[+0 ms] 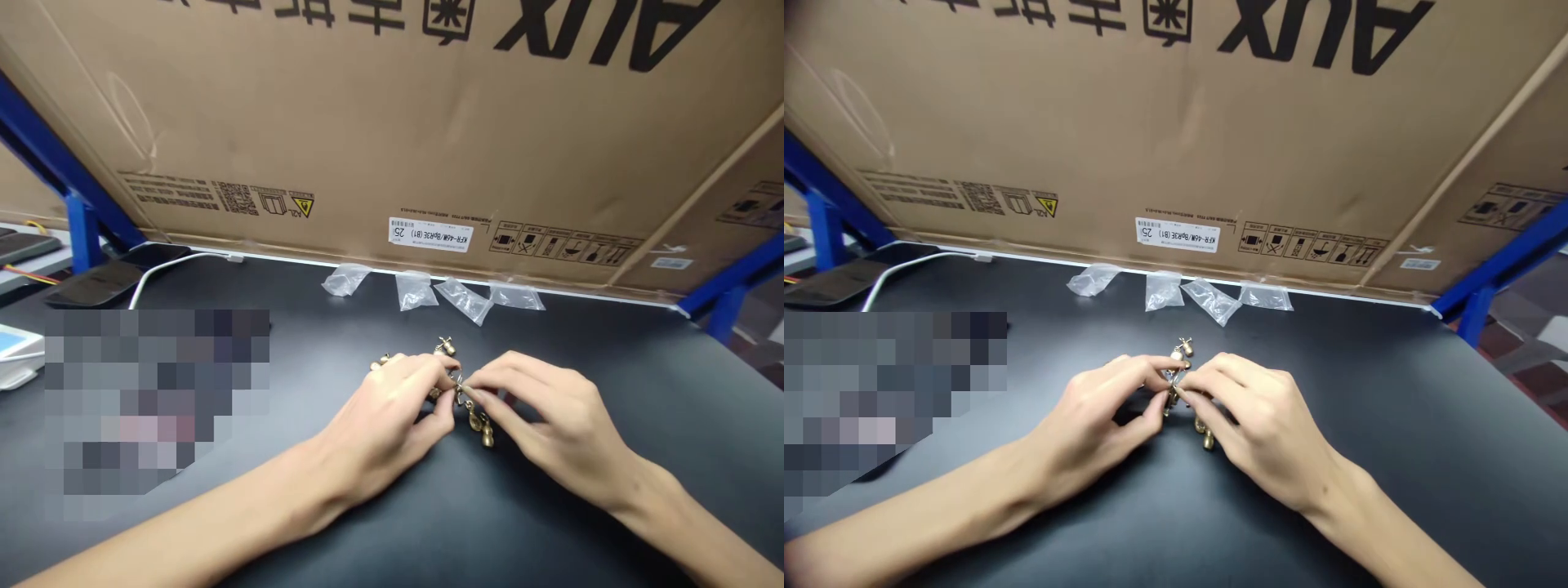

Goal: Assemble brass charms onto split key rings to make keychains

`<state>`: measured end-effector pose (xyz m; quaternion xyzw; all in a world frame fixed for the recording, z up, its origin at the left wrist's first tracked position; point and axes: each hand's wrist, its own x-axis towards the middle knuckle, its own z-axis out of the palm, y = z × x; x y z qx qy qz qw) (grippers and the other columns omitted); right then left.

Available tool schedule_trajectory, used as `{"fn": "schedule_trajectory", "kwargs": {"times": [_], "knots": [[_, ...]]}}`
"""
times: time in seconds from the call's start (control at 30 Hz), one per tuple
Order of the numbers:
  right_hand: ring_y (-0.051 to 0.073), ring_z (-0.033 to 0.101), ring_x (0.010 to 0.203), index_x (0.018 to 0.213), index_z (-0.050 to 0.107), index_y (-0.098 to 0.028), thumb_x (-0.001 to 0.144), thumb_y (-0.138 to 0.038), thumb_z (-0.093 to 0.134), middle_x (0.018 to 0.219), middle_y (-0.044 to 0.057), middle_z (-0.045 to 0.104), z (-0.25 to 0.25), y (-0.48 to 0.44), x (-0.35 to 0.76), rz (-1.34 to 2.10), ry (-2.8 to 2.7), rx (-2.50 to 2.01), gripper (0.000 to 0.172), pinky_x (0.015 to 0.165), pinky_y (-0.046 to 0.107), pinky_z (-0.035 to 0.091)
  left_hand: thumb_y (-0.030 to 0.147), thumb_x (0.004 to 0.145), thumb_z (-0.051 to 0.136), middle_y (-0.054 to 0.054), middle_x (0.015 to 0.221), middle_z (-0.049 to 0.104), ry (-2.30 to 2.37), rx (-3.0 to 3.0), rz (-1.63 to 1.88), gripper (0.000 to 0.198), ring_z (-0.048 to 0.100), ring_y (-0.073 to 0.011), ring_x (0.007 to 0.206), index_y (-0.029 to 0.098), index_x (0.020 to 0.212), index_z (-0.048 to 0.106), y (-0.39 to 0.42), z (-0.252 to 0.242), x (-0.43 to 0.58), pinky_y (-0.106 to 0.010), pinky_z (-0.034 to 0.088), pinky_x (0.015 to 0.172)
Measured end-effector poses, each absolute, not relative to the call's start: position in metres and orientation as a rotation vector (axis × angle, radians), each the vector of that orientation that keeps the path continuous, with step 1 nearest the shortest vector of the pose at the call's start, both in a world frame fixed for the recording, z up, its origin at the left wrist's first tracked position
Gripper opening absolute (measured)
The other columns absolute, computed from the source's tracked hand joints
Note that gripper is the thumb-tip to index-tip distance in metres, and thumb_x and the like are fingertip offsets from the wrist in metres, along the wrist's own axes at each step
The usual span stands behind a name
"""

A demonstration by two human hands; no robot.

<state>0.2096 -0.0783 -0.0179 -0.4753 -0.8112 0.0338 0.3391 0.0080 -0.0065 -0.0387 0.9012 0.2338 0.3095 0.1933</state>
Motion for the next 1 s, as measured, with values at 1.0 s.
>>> {"fn": "schedule_trajectory", "kwargs": {"times": [1.0], "knots": [[0.013, 0.059, 0.058, 0.082, 0.07, -0.029, 0.093, -0.024, 0.056, 0.074, -0.004, 0.069, -0.005, -0.077, 0.227, 0.516, -2.282, -1.666, 0.018, 0.056, 0.025, 0.042, 0.009, 0.08, 0.06, -0.006, 0.092, 0.079, 0.665, 2.078, 1.1, 0.013, 0.074, -0.0202, 0.093, 0.016, 0.075, 0.069, -0.006, -0.021, 0.012, -0.029, 0.058, 0.087]]}}
